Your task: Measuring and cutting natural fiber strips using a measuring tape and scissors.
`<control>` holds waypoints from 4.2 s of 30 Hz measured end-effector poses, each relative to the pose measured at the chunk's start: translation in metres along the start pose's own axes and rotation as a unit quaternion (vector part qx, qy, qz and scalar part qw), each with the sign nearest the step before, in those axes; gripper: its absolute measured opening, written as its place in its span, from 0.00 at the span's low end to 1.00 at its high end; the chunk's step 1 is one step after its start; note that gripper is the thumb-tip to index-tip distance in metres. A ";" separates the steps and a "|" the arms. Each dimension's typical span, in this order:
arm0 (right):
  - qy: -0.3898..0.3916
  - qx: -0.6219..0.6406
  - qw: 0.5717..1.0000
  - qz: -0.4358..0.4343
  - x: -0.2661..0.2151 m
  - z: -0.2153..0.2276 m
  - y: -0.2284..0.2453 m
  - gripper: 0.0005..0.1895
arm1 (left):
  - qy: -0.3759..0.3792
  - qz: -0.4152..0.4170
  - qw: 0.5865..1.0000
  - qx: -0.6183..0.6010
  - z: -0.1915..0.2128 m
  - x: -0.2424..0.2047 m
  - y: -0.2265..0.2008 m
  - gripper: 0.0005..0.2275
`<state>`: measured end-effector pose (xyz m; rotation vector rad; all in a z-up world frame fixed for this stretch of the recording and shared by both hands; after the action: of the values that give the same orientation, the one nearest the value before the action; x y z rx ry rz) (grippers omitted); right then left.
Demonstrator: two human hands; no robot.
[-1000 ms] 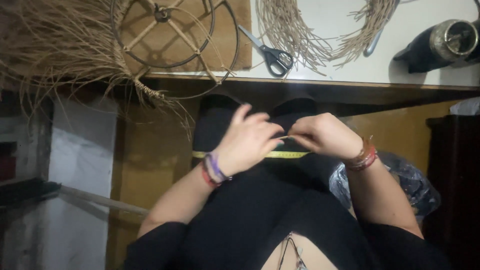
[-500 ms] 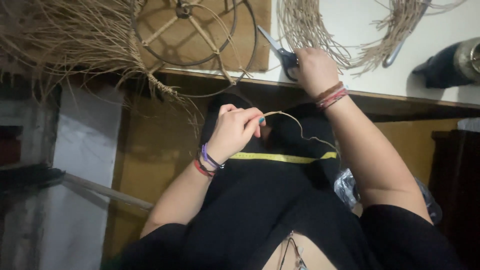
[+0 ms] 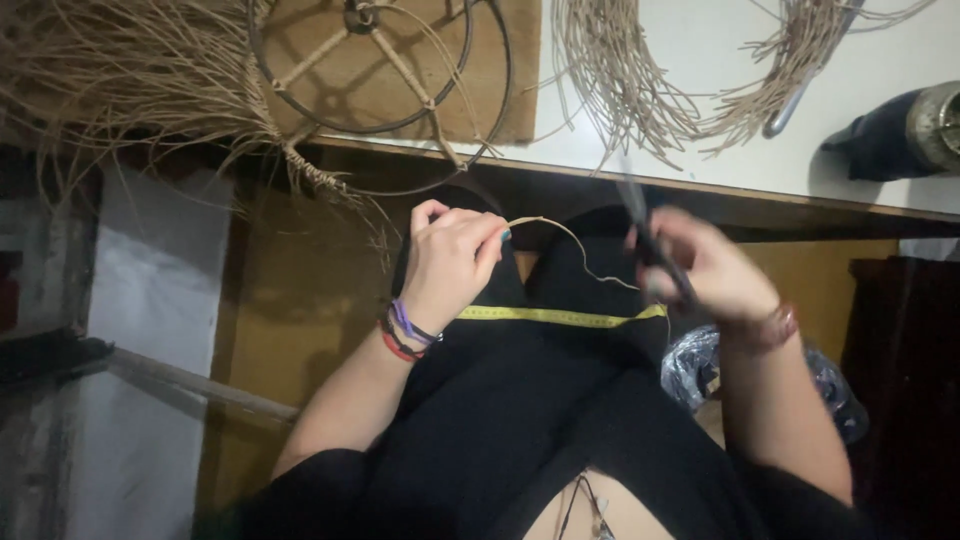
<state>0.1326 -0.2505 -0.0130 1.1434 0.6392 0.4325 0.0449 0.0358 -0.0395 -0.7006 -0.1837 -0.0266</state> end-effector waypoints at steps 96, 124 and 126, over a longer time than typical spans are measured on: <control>-0.077 -0.132 0.988 0.011 -0.064 0.003 -0.022 0.08 | -0.250 0.233 0.579 -0.740 0.003 0.003 0.036 0.08; -0.022 -0.288 0.956 0.056 -0.053 0.047 0.003 0.08 | 0.054 -0.186 0.961 0.196 0.015 0.023 -0.014 0.04; -0.037 -0.301 0.953 0.026 -0.064 0.068 -0.019 0.10 | 0.052 -0.172 0.960 0.217 0.030 0.024 0.002 0.03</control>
<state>0.1299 -0.3439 0.0032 0.5910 0.3697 0.5778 0.0637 0.0577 -0.0143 -0.2217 -0.2011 -0.3465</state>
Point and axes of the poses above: each hand's wrist, its own x-axis towards the middle knuckle, its own z-axis out of the back of the hand, y = z × x, the point moved 3 cm from there along x, towards the middle knuckle, and after that the axes turned 6 degrees about z, right-handed, at the moved point
